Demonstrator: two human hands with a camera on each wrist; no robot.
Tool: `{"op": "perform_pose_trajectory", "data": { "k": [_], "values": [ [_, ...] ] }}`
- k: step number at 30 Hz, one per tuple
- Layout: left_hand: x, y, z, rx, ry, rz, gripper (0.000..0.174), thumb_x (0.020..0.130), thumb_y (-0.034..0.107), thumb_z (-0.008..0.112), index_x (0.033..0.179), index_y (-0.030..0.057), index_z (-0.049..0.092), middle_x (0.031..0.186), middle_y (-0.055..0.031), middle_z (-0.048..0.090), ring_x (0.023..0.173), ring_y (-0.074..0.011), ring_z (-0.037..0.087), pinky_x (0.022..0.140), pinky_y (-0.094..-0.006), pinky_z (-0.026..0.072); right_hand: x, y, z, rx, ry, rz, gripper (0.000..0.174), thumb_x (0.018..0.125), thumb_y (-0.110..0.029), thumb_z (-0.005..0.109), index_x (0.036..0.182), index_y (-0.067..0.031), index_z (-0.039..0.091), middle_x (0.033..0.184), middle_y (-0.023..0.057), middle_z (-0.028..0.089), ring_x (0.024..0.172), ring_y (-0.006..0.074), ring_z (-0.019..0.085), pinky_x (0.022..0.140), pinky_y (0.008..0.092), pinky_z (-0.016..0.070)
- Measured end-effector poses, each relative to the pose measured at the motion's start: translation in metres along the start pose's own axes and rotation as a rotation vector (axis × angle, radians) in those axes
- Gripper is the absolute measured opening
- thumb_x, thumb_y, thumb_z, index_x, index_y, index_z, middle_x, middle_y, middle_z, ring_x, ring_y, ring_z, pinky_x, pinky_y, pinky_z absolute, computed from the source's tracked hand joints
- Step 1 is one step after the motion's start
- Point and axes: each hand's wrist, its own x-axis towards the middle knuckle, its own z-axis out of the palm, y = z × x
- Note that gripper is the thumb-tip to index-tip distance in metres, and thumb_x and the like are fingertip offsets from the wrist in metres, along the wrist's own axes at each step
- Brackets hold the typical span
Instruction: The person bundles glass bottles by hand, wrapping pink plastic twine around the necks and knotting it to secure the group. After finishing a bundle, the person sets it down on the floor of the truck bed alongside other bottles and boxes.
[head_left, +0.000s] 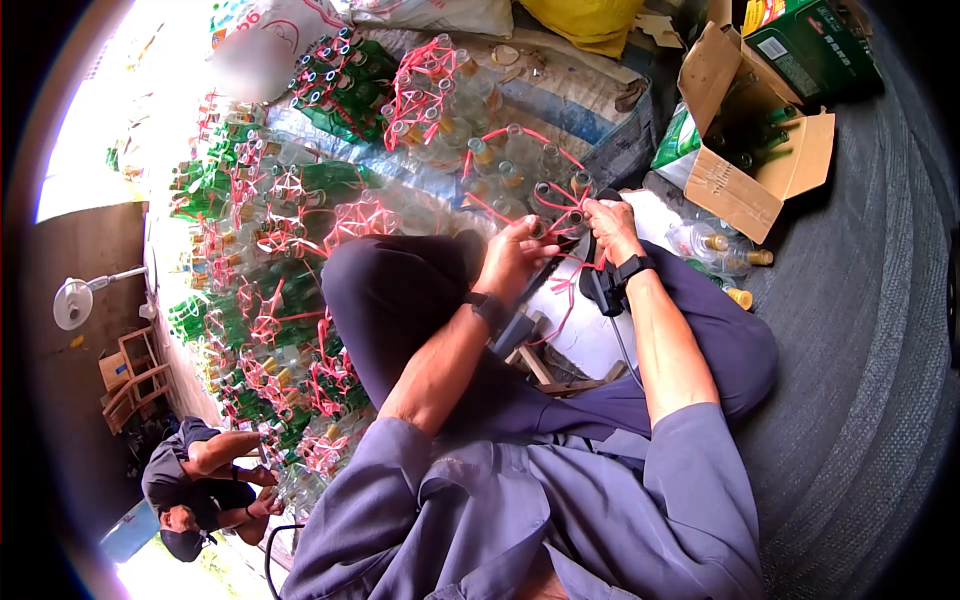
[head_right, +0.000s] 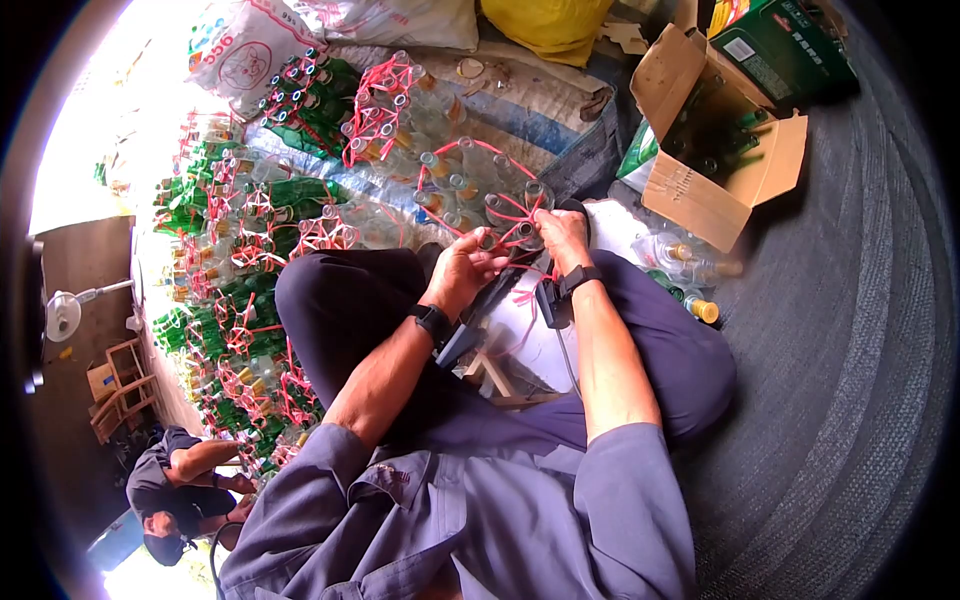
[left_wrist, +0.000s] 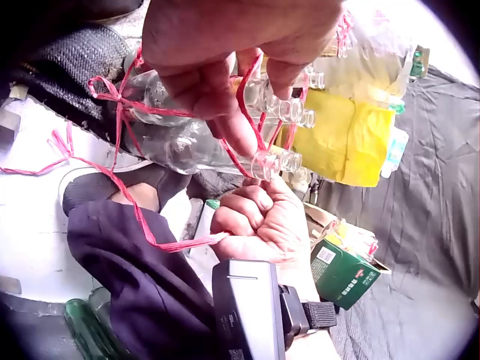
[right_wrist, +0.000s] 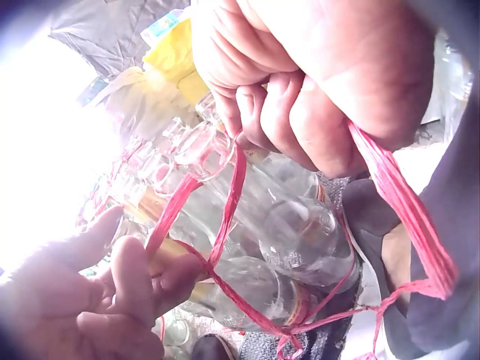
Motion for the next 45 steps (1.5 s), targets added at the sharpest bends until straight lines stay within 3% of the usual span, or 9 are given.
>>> {"op": "perform_pose_trajectory", "data": {
  "k": [2,22,24,27,29,31,32,35,45],
  "values": [
    [0.0,-0.001,-0.002,-0.003,-0.004,0.016,0.024,0.094,0.03,0.064,0.111,0.0134,0.061,0.097,-0.0126,0.069,0.077,-0.0232,0.069,0.066,-0.031,0.0485,0.0,0.0,0.001,-0.039,-0.02,-0.007,0.022,0.081,-0.027,0.067,0.068,-0.0109,0.06,0.054,-0.0075,0.048,0.039,0.0035,0.038,0.035,0.0224,0.0213],
    [-0.013,-0.008,-0.003,0.214,0.076,0.145,0.032,0.094,0.03,0.065,0.113,0.0072,0.056,0.078,-0.0101,0.067,0.057,-0.0176,0.06,0.054,-0.0297,0.0466,0.01,0.011,0.001,-0.039,-0.036,-0.053,0.022,0.085,-0.025,0.066,0.069,-0.0117,0.06,0.055,-0.0087,0.049,0.037,0.0025,0.036,0.033,0.0211,0.0216],
    [-0.015,-0.014,-0.01,0.739,0.258,0.387,0.03,0.092,0.03,0.066,0.105,0.0051,0.058,0.077,-0.0097,0.067,0.057,-0.0172,0.059,0.051,-0.0311,0.0439,0.009,0.009,0.003,-0.046,-0.046,-0.081,0.022,0.085,-0.024,0.066,0.068,-0.0118,0.06,0.055,-0.0088,0.049,0.037,0.0024,0.036,0.033,0.0211,0.0217],
    [-0.03,-0.014,-0.006,1.125,0.291,0.809,0.026,0.089,0.026,0.069,0.099,0.0037,0.059,0.071,-0.008,0.064,0.051,-0.0168,0.053,0.05,-0.0324,0.0427,0.009,0.007,0.004,-0.112,-0.015,-0.133,0.029,0.078,-0.025,0.061,0.065,0.0006,0.067,0.059,0.013,0.063,0.053,0.0203,0.056,0.055,0.0361,0.0418],
    [-0.057,0.008,0.023,1.34,0.37,0.657,0.021,0.082,0.017,0.072,0.096,0.0049,0.062,0.077,-0.0083,0.064,0.063,-0.0213,0.059,0.059,-0.0351,0.0477,0.011,0.008,0.006,-0.142,0.013,-0.128,0.03,0.078,-0.024,0.06,0.066,0.0015,0.067,0.06,0.0135,0.063,0.053,0.0207,0.057,0.056,0.0365,0.0422],
    [-0.054,0.018,0.029,1.571,0.279,1.222,0.027,0.076,0.016,0.075,0.099,0.0079,0.063,0.087,-0.0082,0.065,0.086,-0.0273,0.062,0.073,-0.0375,0.0494,0.007,0.006,0.006,-0.138,0.015,-0.148,0.03,0.078,-0.024,0.06,0.066,0.0018,0.067,0.06,0.0139,0.063,0.053,0.0207,0.057,0.056,0.0366,0.0424],
    [-0.046,0.017,0.031,1.591,0.279,1.157,0.03,0.072,0.019,0.076,0.098,0.0093,0.064,0.095,-0.0075,0.066,0.103,-0.03,0.058,0.087,-0.0409,0.0454,0.007,0.007,0.006,-0.138,0.011,-0.169,0.03,0.079,-0.024,0.06,0.066,0.0021,0.067,0.06,0.0143,0.063,0.054,0.0208,0.058,0.056,0.0367,0.0425],
    [-0.024,0.013,0.03,1.745,0.194,1.383,0.03,0.072,0.021,0.075,0.097,0.0094,0.063,0.092,-0.0077,0.064,0.098,-0.029,0.059,0.093,-0.0442,0.0416,0.008,0.005,0.007,-0.159,0.024,-0.152,0.03,0.079,-0.025,0.06,0.067,0.0024,0.068,0.06,0.0147,0.063,0.054,0.0209,0.058,0.056,0.0368,0.0431],
    [0.003,0.002,0.028,2.009,0.21,1.13,0.02,0.072,0.028,0.073,0.088,0.0154,0.069,0.088,-0.0053,0.057,0.097,-0.024,0.059,0.101,-0.0609,0.0301,0.018,0.016,0.009,-0.294,0.01,-0.208,0.031,0.08,-0.027,0.056,0.071,0.0005,0.068,0.07,0.0216,0.065,0.065,0.0314,0.065,0.064,0.0409,0.0474]
  ]
}}
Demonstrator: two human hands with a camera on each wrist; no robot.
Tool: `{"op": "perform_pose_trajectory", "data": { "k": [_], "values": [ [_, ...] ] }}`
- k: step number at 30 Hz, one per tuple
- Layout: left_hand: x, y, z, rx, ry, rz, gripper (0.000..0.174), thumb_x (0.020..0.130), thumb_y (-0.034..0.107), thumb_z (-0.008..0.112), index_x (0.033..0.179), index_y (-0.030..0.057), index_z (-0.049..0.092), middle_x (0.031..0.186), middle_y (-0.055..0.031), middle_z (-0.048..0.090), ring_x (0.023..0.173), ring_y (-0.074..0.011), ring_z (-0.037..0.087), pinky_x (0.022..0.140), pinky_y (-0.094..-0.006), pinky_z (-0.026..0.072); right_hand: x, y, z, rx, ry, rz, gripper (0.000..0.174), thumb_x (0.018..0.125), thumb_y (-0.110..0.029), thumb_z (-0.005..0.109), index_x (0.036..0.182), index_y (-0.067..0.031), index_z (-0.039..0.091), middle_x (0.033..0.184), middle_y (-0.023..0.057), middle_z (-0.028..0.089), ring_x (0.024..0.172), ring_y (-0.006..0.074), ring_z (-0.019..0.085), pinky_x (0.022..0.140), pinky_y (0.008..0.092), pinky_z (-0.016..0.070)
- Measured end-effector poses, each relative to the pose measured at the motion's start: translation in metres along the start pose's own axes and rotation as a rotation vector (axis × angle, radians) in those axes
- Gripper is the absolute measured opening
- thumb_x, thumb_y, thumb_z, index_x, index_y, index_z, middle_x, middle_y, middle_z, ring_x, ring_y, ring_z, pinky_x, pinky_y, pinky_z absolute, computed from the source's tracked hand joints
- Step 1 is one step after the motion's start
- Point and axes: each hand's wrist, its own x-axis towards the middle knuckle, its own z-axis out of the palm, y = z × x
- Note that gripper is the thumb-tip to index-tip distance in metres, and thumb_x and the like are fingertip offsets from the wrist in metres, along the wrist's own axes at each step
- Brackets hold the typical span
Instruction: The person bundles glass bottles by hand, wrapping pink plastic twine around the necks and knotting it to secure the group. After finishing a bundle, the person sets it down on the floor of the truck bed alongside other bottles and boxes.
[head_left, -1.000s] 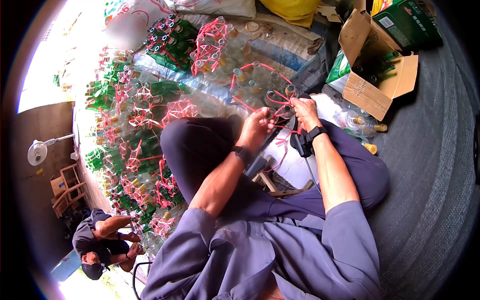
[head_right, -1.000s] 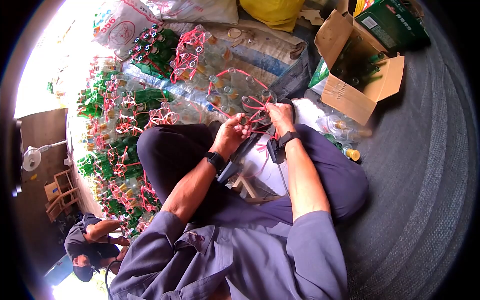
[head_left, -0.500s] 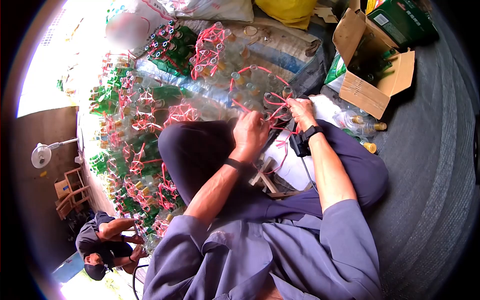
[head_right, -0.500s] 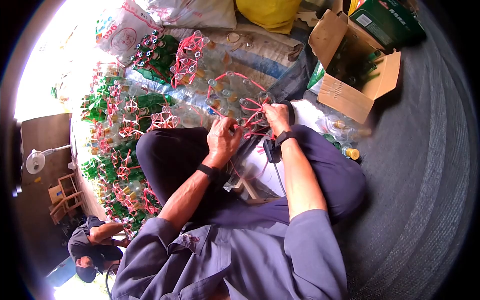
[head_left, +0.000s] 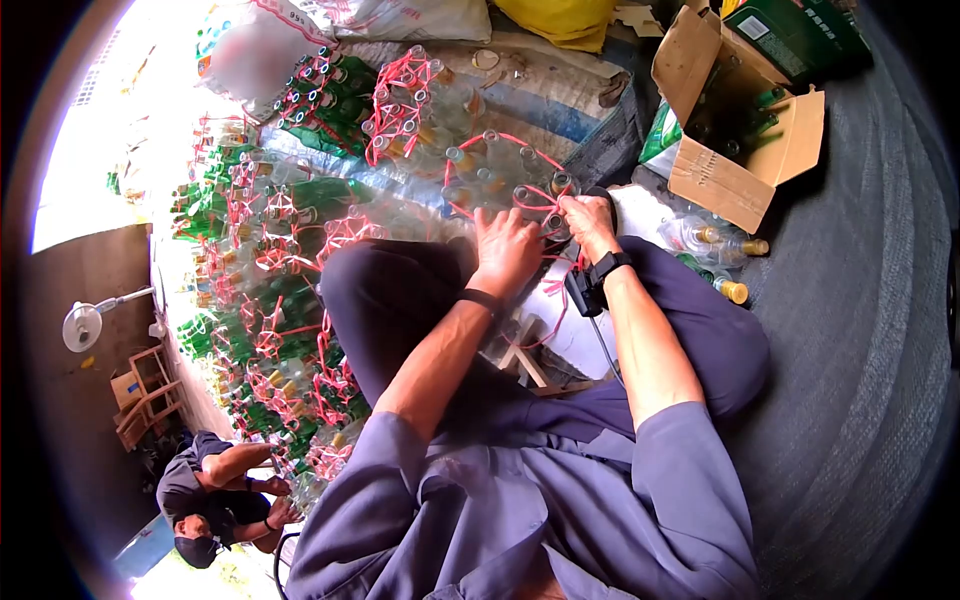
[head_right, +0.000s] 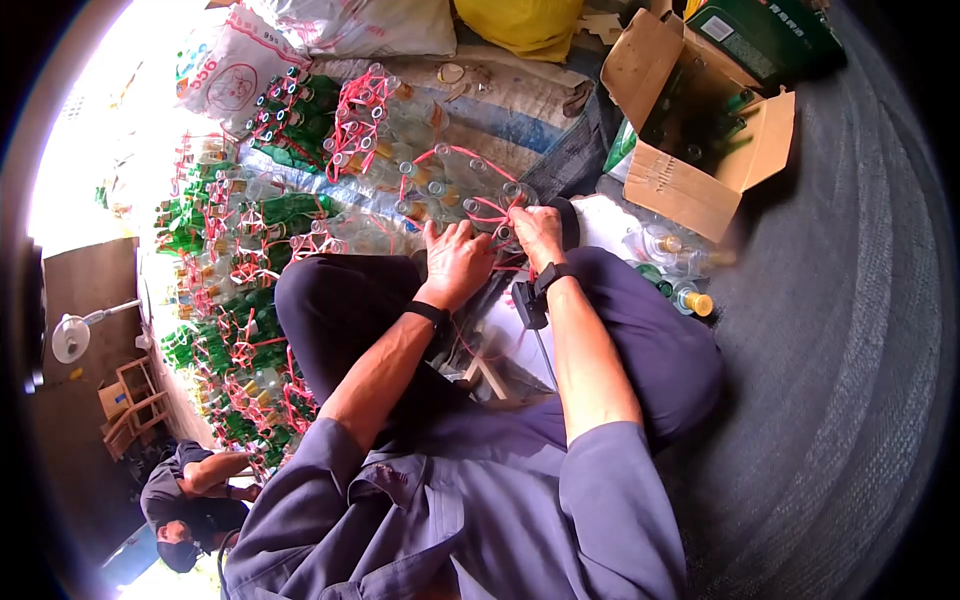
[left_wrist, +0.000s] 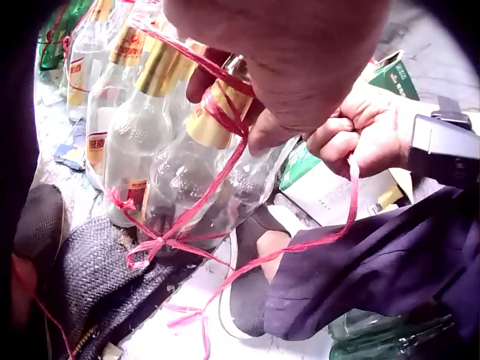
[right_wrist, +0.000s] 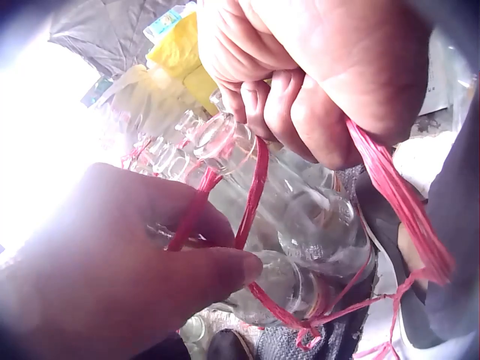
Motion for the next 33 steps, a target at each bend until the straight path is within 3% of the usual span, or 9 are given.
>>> {"op": "perform_pose_trajectory", "data": {
  "k": [4,11,16,20,24,26,30,32,33],
  "values": [
    [0.002,0.002,0.003,0.039,0.004,0.004,0.016,0.073,0.029,0.072,0.084,0.0176,0.072,0.088,-0.0048,0.057,0.095,-0.0233,0.059,0.099,-0.0595,0.0313,0.005,0.006,0.003,-0.053,0.016,-0.067,0.033,0.08,-0.027,0.055,0.07,0.0021,0.067,0.07,0.023,0.064,0.066,0.0332,0.065,0.065,0.042,0.0473],
    [0.002,0.001,0.013,0.055,0.047,-0.017,0.015,0.073,0.026,0.07,0.085,0.0166,0.072,0.088,-0.0054,0.059,0.094,-0.0241,0.059,0.099,-0.0599,0.0316,0.002,-0.001,0.003,0.039,0.03,-0.011,0.034,0.08,-0.026,0.056,0.071,0.0048,0.065,0.069,0.025,0.063,0.062,0.0344,0.063,0.063,0.0434,0.0457],
    [0.004,0.004,0.011,-0.001,0.039,-0.056,0.009,0.075,0.019,0.065,0.082,0.0144,0.069,0.087,-0.007,0.06,0.094,-0.0253,0.06,0.099,-0.0629,0.0317,-0.002,-0.003,0.001,0.096,0.043,-0.019,0.033,0.079,-0.025,0.058,0.068,0.0054,0.063,0.057,0.0198,0.057,0.053,0.0248,0.056,0.057,0.0415,0.0431],
    [0.004,0.004,0.008,-0.006,0.045,-0.029,0.009,0.075,0.016,0.064,0.082,0.0135,0.068,0.086,-0.0058,0.06,0.093,-0.0254,0.06,0.099,-0.066,0.0303,-0.006,-0.01,0.001,0.095,0.066,-0.06,0.033,0.079,-0.025,0.059,0.067,0.0055,0.063,0.055,0.0174,0.055,0.052,0.0219,0.053,0.055,0.0408,0.0418],
    [0.003,0.005,0.0,-0.052,-0.052,-0.018,0.015,0.075,0.012,0.06,0.087,0.0126,0.069,0.091,-0.0034,0.064,0.098,-0.0251,0.059,0.098,-0.065,0.03,-0.012,-0.019,-0.003,0.031,0.095,-0.057,0.033,0.079,-0.025,0.059,0.067,0.0052,0.062,0.055,0.0192,0.056,0.053,0.0242,0.056,0.056,0.0415,0.0425],
    [0.002,0.005,0.0,-0.049,0.06,0.007,0.008,0.073,0.013,0.064,0.08,0.0128,0.067,0.085,-0.0029,0.061,0.097,-0.0253,0.057,0.097,-0.062,0.0317,-0.012,-0.02,-0.005,-0.016,0.09,-0.071,0.033,0.079,-0.025,0.06,0.066,0.0048,0.062,0.057,0.0206,0.057,0.054,0.0244,0.058,0.055,0.0407,0.0427],
    [-0.001,0.005,0.001,-0.004,0.104,-0.003,0.007,0.072,0.014,0.065,0.078,0.012,0.067,0.087,-0.0045,0.06,0.103,-0.0262,0.055,0.097,-0.0582,0.0313,-0.014,-0.021,-0.006,0.071,0.091,-0.079,0.032,0.078,-0.025,0.062,0.065,0.0045,0.062,0.057,0.02,0.059,0.053,0.0227,0.059,0.054,0.0393,0.0426],
    [-0.003,0.004,0.003,-0.029,0.11,-0.008,0.011,0.071,0.015,0.067,0.08,0.0102,0.067,0.092,-0.0076,0.06,0.11,-0.0289,0.052,0.1,-0.0588,0.0285,-0.013,-0.02,-0.009,0.083,0.065,-0.03,0.032,0.077,-0.024,0.064,0.063,0.0044,0.061,0.056,0.0174,0.059,0.051,0.0208,0.057,0.053,0.0384,0.0412],
    [-0.003,0.004,0.004,-0.027,0.114,-0.009,0.011,0.071,0.015,0.067,0.08,0.0102,0.067,0.092,-0.0076,0.06,0.11,-0.0289,0.052,0.1,-0.0588,0.0285,-0.015,-0.024,-0.011,0.132,0.081,0.109,0.032,0.075,-0.023,0.065,0.06,0.0048,0.06,0.054,0.0162,0.058,0.049,0.0204,0.055,0.052,0.0385,0.04]
  ]
}}
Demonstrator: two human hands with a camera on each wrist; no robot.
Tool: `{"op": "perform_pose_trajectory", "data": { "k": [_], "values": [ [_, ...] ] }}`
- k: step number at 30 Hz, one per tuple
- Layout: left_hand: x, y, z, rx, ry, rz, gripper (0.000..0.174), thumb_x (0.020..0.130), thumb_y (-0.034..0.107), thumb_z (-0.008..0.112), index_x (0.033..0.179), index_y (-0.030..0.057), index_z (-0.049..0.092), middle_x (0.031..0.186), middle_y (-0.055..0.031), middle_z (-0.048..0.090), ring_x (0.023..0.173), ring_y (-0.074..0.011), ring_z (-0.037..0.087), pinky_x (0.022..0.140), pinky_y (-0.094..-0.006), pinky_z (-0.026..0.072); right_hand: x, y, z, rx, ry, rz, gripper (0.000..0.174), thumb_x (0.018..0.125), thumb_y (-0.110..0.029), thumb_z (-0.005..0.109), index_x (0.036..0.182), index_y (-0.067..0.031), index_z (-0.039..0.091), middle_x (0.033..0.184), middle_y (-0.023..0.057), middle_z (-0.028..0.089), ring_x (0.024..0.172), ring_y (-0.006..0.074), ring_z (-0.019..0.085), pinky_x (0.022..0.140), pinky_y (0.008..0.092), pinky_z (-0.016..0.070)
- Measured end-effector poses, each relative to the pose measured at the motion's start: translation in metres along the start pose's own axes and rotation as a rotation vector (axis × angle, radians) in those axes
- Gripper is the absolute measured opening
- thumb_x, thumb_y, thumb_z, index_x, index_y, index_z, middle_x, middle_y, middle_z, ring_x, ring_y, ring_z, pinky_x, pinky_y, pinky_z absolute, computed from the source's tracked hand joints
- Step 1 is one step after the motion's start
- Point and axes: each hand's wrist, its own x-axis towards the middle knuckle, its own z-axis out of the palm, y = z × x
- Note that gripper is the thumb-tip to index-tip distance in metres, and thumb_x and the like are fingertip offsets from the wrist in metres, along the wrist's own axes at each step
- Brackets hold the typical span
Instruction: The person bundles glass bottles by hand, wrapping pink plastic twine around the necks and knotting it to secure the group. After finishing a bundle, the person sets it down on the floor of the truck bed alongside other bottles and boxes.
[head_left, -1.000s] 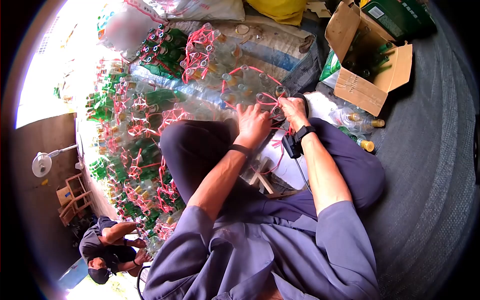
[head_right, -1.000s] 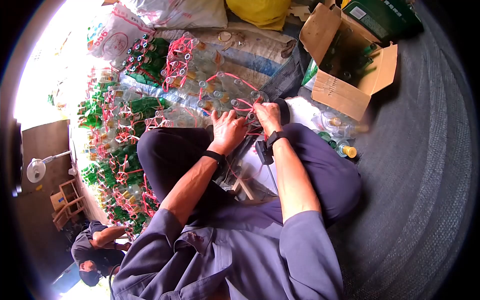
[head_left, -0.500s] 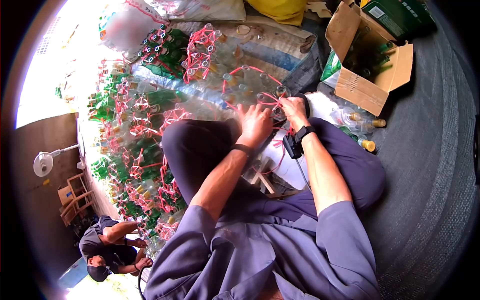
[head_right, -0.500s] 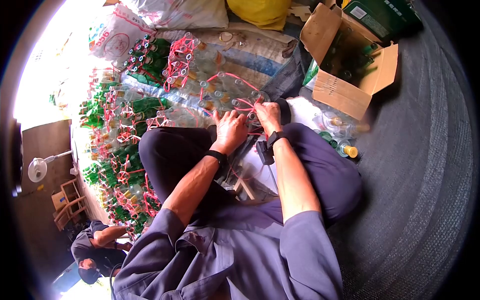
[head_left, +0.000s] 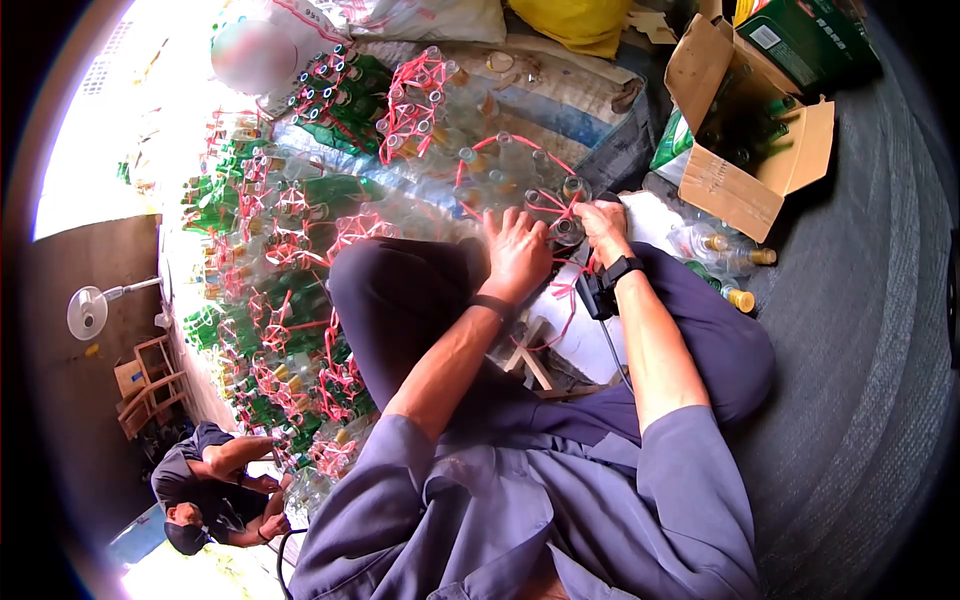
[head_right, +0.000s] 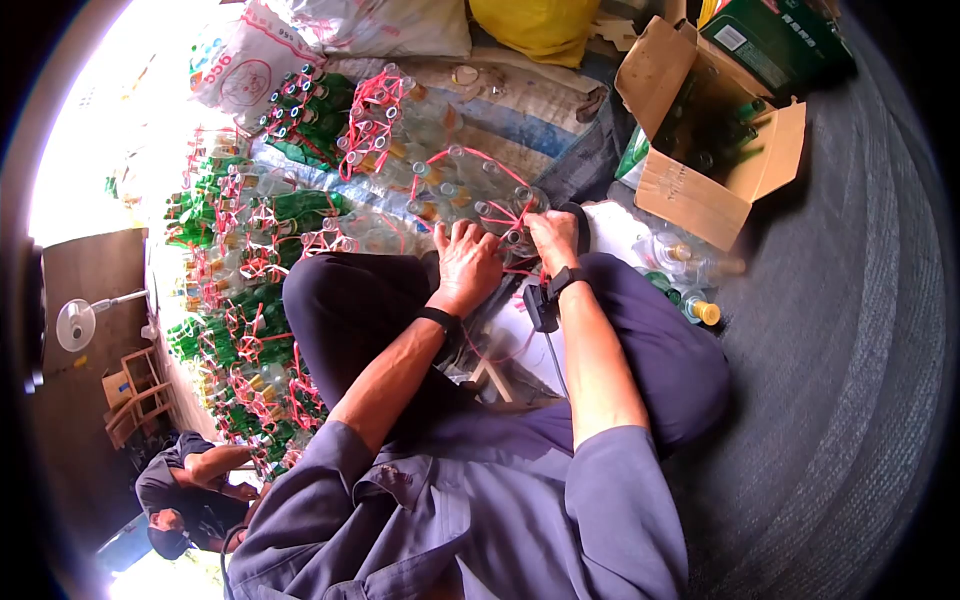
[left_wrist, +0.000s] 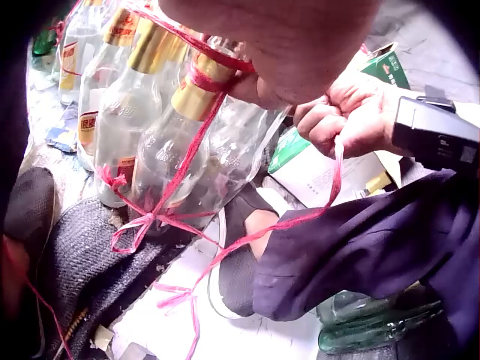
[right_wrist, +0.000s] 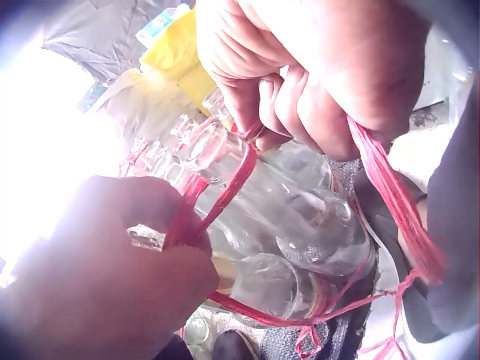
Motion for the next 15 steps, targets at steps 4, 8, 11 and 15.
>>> {"op": "perform_pose_trajectory", "data": {
  "k": [4,8,11,15],
  "values": [
    [0.0,0.0,0.0,0.02,0.009,-0.035,0.021,0.069,0.016,0.069,0.088,0.0091,0.065,0.099,-0.0105,0.058,0.117,-0.0311,0.049,0.105,-0.0608,0.0239,-0.001,0.007,-0.001,-0.098,0.021,-0.115,0.032,0.074,-0.023,0.065,0.059,0.0046,0.06,0.054,0.0178,0.057,0.048,0.0216,0.054,0.052,0.0386,0.0397],
    [0.004,0.004,-0.009,0.003,0.017,-0.071,0.04,0.065,0.01,0.069,0.104,0.0097,0.06,0.111,-0.0111,0.054,0.122,-0.0313,0.046,0.108,-0.0612,0.0209,-0.005,0.0,-0.003,-0.124,0.008,-0.172,0.032,0.076,-0.023,0.065,0.06,0.0043,0.06,0.055,0.0175,0.058,0.048,0.0233,0.056,0.053,0.0384,0.0409],
    [0.005,0.006,-0.01,-0.083,0.023,-0.137,0.061,0.064,0.005,0.065,0.123,0.0108,0.053,0.125,-0.0123,0.051,0.128,-0.0324,0.042,0.11,-0.0603,0.0189,0.002,0.008,-0.003,-0.172,-0.019,-0.246,0.032,0.077,-0.023,0.064,0.06,0.0038,0.061,0.056,0.0177,0.059,0.049,0.0245,0.058,0.053,0.0386,0.042],
    [0.003,0.005,-0.005,-0.111,0.059,-0.099,0.077,0.068,0.002,0.061,0.142,0.0114,0.043,0.146,-0.0112,0.044,0.134,-0.0298,0.041,0.113,-0.0589,0.0157,0.005,0.013,-0.001,0.015,-0.02,-0.075,0.03,0.073,-0.021,0.074,0.056,-0.0023,0.057,0.052,0.0003,0.048,0.048,0.0155,0.042,0.047,0.0391,0.0322]
  ]
}}
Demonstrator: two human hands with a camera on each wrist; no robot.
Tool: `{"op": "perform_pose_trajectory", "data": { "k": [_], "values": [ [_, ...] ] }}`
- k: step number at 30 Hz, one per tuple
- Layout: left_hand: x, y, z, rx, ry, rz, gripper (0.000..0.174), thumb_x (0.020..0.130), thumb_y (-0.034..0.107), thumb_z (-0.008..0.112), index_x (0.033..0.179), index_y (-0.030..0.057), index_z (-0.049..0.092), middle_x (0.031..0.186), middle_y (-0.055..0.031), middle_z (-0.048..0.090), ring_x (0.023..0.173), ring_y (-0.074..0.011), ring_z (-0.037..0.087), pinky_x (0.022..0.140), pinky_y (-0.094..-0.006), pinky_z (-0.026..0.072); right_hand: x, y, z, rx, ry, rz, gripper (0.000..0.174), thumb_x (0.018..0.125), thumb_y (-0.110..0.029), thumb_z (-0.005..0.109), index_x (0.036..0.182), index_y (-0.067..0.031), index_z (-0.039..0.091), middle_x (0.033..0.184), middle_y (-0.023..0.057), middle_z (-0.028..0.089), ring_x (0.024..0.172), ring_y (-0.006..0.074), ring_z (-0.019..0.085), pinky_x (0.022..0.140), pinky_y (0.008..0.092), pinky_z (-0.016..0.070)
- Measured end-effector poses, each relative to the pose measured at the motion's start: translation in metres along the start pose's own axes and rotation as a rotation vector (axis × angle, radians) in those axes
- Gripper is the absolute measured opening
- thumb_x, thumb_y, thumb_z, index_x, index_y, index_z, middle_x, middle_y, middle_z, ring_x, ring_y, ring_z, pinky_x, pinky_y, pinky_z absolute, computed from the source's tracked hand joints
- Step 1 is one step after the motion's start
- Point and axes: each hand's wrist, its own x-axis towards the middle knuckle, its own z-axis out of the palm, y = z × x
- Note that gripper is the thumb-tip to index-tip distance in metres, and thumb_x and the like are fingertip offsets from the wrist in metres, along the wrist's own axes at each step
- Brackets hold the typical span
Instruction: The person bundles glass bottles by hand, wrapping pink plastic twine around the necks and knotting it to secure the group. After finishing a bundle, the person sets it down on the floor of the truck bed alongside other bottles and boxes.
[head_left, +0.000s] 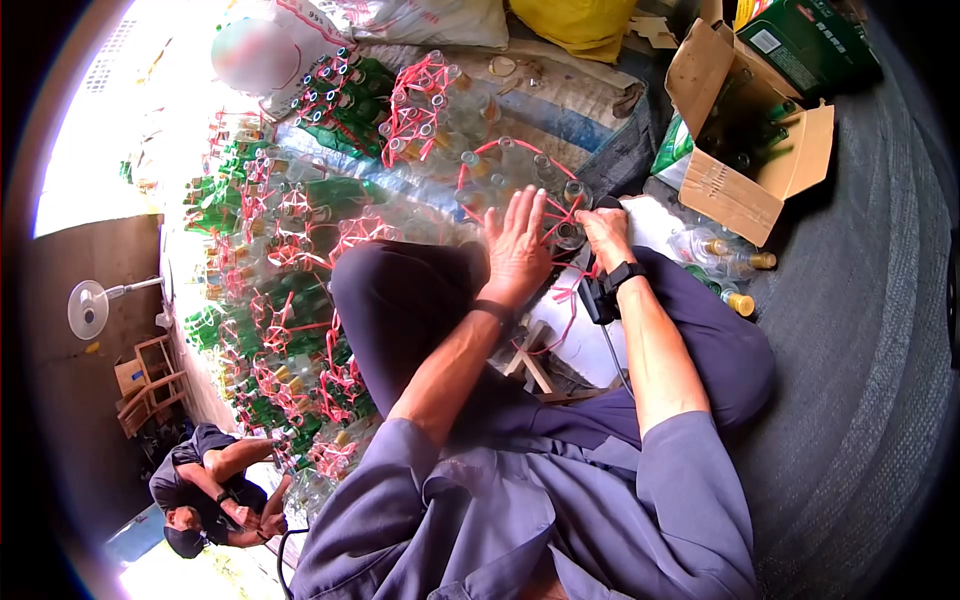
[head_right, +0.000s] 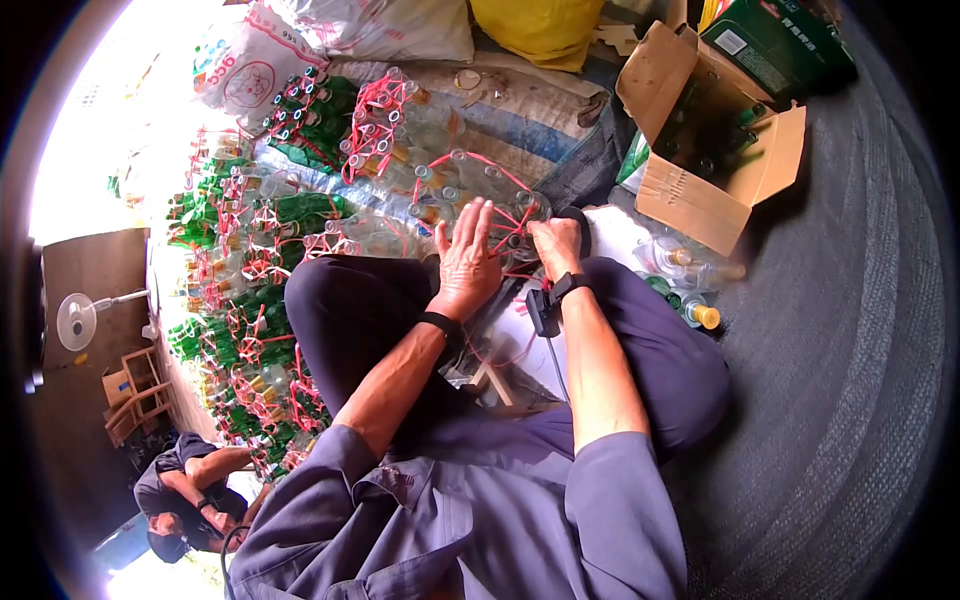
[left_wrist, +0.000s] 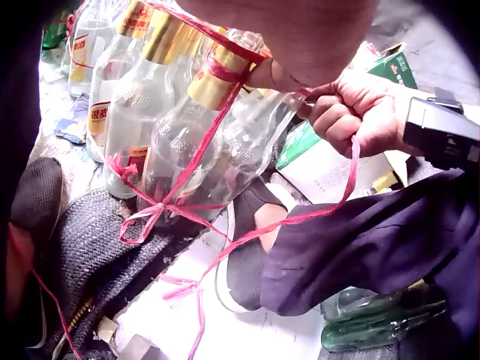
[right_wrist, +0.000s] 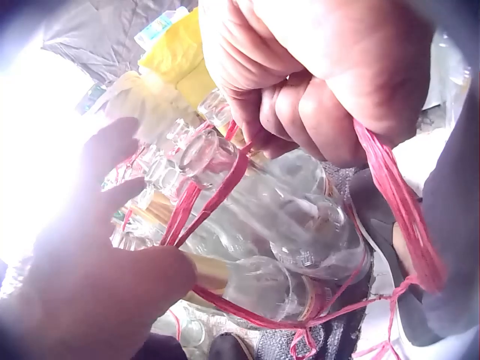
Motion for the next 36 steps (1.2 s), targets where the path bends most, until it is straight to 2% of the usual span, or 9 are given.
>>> {"op": "perform_pose_trajectory", "data": {
  "k": [5,8,12,14,15,17,20,29,36],
  "values": [
    [-0.002,-0.007,-0.004,-0.005,-0.083,0.059,0.081,0.071,0.0,0.058,0.148,0.013,0.037,0.156,-0.0082,0.036,0.126,-0.0241,0.052,0.115,-0.0596,0.0131,-0.002,-0.012,-0.011,0.181,-0.053,0.194,0.027,0.077,-0.017,0.075,0.058,-0.0054,0.059,0.054,-0.0024,0.049,0.049,0.011,0.042,0.046,0.0339,0.0324],
    [0.001,-0.005,-0.01,-0.009,-0.17,0.014,0.082,0.071,0.0,0.056,0.149,0.0147,0.037,0.156,-0.0075,0.036,0.119,-0.0235,0.056,0.115,-0.0614,0.0122,-0.006,-0.015,-0.017,0.15,-0.128,0.108,0.024,0.078,-0.015,0.077,0.062,-0.0049,0.063,0.056,-0.0036,0.052,0.049,0.0088,0.042,0.046,0.0308,0.0322],
    [0.002,-0.005,-0.01,0.015,-0.162,-0.015,0.082,0.071,-0.001,0.055,0.149,0.0155,0.037,0.155,-0.0056,0.037,0.117,-0.024,0.057,0.115,-0.064,0.0107,-0.009,-0.021,-0.022,-0.06,-0.072,-0.029,0.025,0.076,-0.02,0.08,0.067,-0.0004,0.069,0.058,-0.0011,0.06,0.051,0.0119,0.051,0.05,0.0313,0.0405],
    [0.001,-0.006,-0.009,0.01,-0.154,-0.012,0.082,0.071,-0.001,0.054,0.149,0.0155,0.038,0.155,-0.0049,0.038,0.119,-0.0242,0.057,0.114,-0.0645,0.0108,-0.011,-0.031,-0.026,-0.36,-0.059,-0.033,0.031,0.073,-0.028,0.08,0.067,0.0001,0.069,0.062,0.0123,0.066,0.06,0.0189,0.063,0.06,0.0346,0.0488],
    [0.001,-0.008,-0.008,0.01,-0.127,0.002,0.08,0.071,-0.001,0.054,0.148,0.0157,0.039,0.154,-0.0044,0.039,0.12,-0.0242,0.056,0.114,-0.0647,0.0112,-0.011,-0.036,-0.027,-0.363,-0.059,-0.036,0.031,0.073,-0.028,0.08,0.067,0.0001,0.069,0.062,0.0123,0.066,0.06,0.0189,0.063,0.06,0.0346,0.0488],
    [0.001,-0.009,-0.007,0.008,-0.096,0.014,0.079,0.072,-0.002,0.054,0.147,0.0158,0.04,0.154,-0.0039,0.039,0.121,-0.0243,0.056,0.114,-0.0648,0.0116,-0.01,-0.044,-0.027,-0.545,-0.046,-0.161,0.031,0.074,-0.029,0.079,0.067,-0.0002,0.069,0.067,0.0188,0.067,0.065,0.0312,0.067,0.065,0.0406,0.0518],
    [0.0,-0.011,-0.007,0.019,-0.109,0.018,0.075,0.074,-0.001,0.054,0.146,0.0159,0.041,0.153,-0.0033,0.04,0.124,-0.0244,0.054,0.114,-0.0652,0.0124,-0.008,-0.059,-0.034,-0.661,-0.1,-0.333,0.032,0.076,-0.029,0.077,0.07,0.0008,0.069,0.075,0.0232,0.066,0.074,0.0395,0.066,0.072,0.0448,0.0529],
    [-0.001,-0.013,-0.011,-0.016,-0.092,0.022,0.071,0.077,0.003,0.058,0.145,0.0168,0.042,0.152,-0.0025,0.041,0.12,-0.0249,0.055,0.114,-0.0635,0.0143,-0.015,-0.105,-0.038,-0.916,-0.292,-0.382,0.027,0.084,-0.026,0.071,0.088,0.0013,0.072,0.089,0.0266,0.067,0.091,0.0435,0.066,0.084,0.048,0.053],
    [-0.002,-0.013,-0.011,0.007,-0.106,0.008,0.074,0.076,0.005,0.061,0.146,0.0169,0.041,0.152,-0.0021,0.04,0.11,-0.0246,0.059,0.116,-0.0618,0.0136,-0.009,-0.11,-0.033,-1.033,-0.369,-0.556,0.027,0.086,-0.025,0.066,0.087,0.0017,0.072,0.089,0.0278,0.067,0.089,0.0446,0.066,0.082,0.0491,0.0541]
  ]
}}
